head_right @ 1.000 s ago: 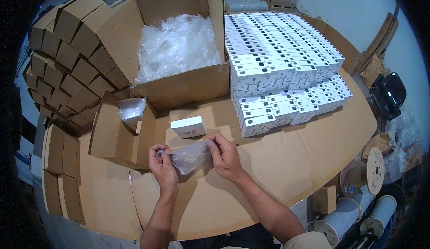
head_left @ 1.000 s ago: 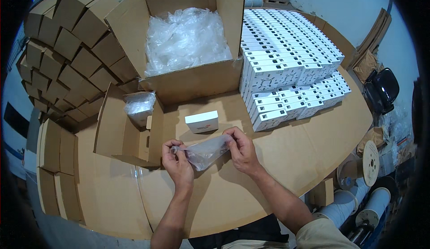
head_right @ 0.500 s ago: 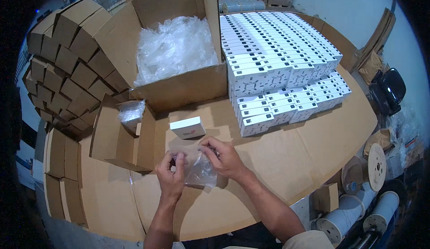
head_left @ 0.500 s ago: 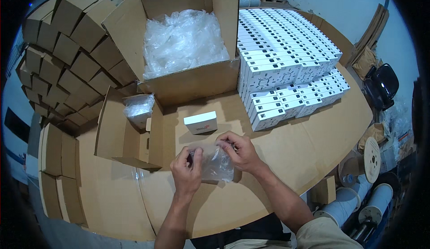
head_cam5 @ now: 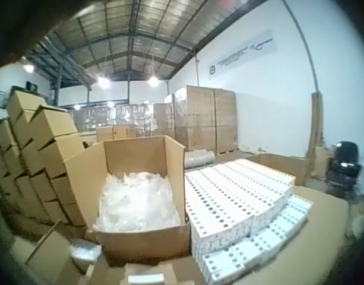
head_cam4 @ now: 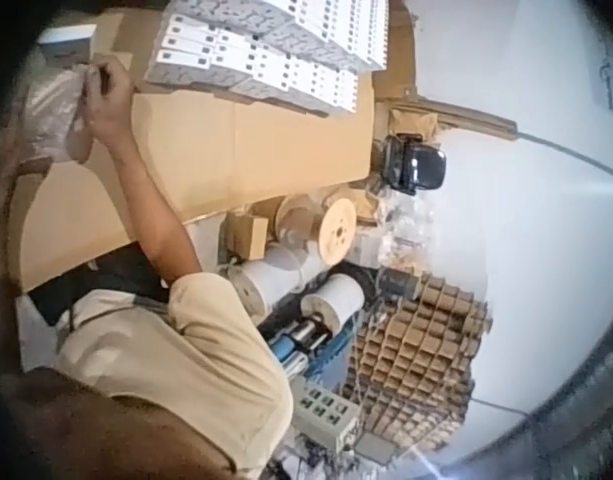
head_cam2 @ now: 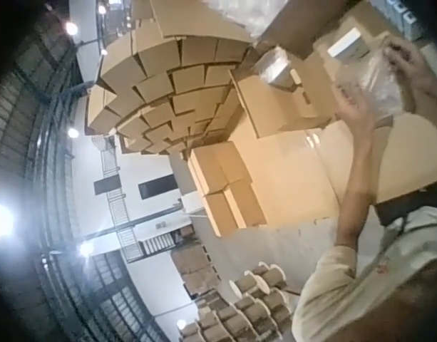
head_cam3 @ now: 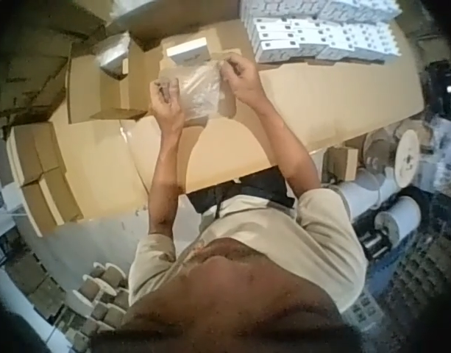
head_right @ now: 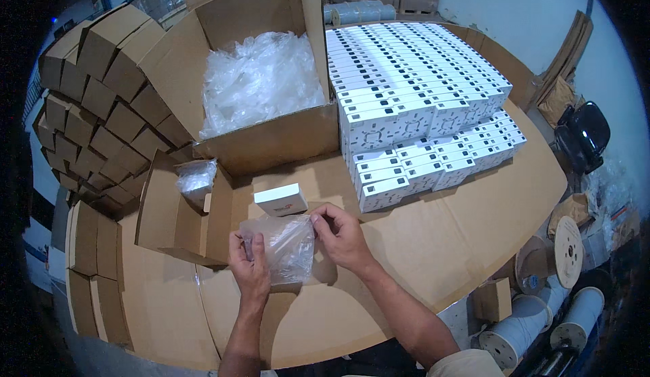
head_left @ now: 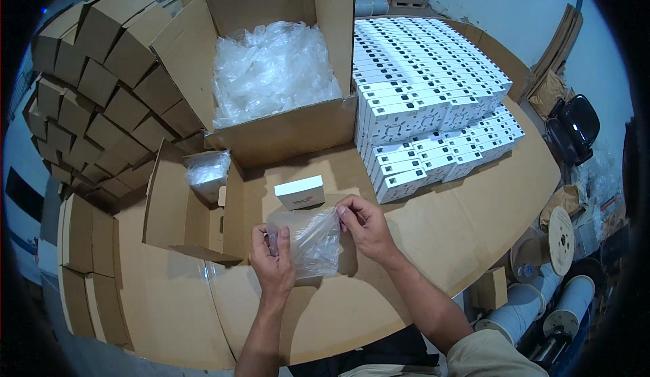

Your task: Packing small white product boxes into bubble wrap and then into larger shipping boxes.

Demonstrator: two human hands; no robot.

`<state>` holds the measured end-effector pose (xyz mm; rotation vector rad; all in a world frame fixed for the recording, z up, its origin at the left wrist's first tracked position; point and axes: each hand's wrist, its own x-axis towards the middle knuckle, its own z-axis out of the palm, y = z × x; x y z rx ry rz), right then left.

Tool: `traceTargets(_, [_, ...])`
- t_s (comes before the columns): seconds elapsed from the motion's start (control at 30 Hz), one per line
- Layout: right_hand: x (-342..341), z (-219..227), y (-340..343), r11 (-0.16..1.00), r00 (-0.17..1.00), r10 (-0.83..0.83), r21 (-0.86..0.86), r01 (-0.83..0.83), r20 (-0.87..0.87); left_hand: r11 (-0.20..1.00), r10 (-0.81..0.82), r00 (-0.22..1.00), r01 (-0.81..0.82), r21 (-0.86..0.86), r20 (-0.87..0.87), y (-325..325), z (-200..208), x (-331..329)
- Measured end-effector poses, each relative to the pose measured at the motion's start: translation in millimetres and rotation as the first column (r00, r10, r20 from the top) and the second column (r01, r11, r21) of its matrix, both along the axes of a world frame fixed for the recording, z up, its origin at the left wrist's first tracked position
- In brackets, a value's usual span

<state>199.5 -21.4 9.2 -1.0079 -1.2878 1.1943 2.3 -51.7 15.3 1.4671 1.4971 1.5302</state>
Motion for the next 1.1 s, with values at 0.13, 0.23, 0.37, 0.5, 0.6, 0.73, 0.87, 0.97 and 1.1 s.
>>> traceTargets(0.13, [7, 1, 1, 0.999, 0.975, -0.028, -0.046, 0.018, -0.221, 0.999, 0.005, 0.996, -0.009, 0.039, 0.090, 0, 4, 3])
traceTargets(0.23, [5, 4, 1, 1.000, 0.971, 0.003, 0.024, 0.002, -0.240, 0.997, -0.015, 0.995, 0.007, 0.075, 0.102, 2, -2, 0])
traceTargets(0.37, [5, 8, -2, 0.991, 0.985, 0.134, 0.031, -0.132, -0.111, 0.997, -0.060, 0.992, 0.054, 0.059, 0.109, -3, 4, 1])
traceTargets(0.5, [9, 3, -1, 0.977, 0.975, 0.211, 0.030, -0.209, -0.066, 0.996, -0.068, 0.996, 0.063, 0.065, 0.063, -3, 6, 1])
traceTargets(0.6, [10, 6, -1, 0.961, 0.944, 0.266, 0.126, -0.245, -0.197, 0.997, -0.065, 0.997, 0.063, 0.050, 0.041, -2, 9, 3])
traceTargets(0.73, [11, 12, 0, 0.939, 0.926, 0.332, 0.153, -0.308, -0.177, 0.996, -0.080, 0.997, 0.080, -0.036, 0.004, -2, 6, 1])
traceTargets(0.87, [18, 3, 2, 0.883, 0.888, 0.446, -0.105, -0.457, -0.109, 0.995, -0.099, 0.995, 0.100, -0.017, 0.031, -1, 4, 1])
traceTargets(0.97, [19, 12, -1, 0.906, 0.909, 0.417, -0.091, -0.414, 0.015, 0.993, -0.108, 0.993, 0.110, -0.045, 0.050, -1, 6, -1])
traceTargets(1.1, [20, 6, -1, 0.940, 0.945, 0.324, -0.095, -0.326, -0.038, 0.983, -0.148, 0.987, 0.153, -0.103, 0.059, 0, 4, -3])
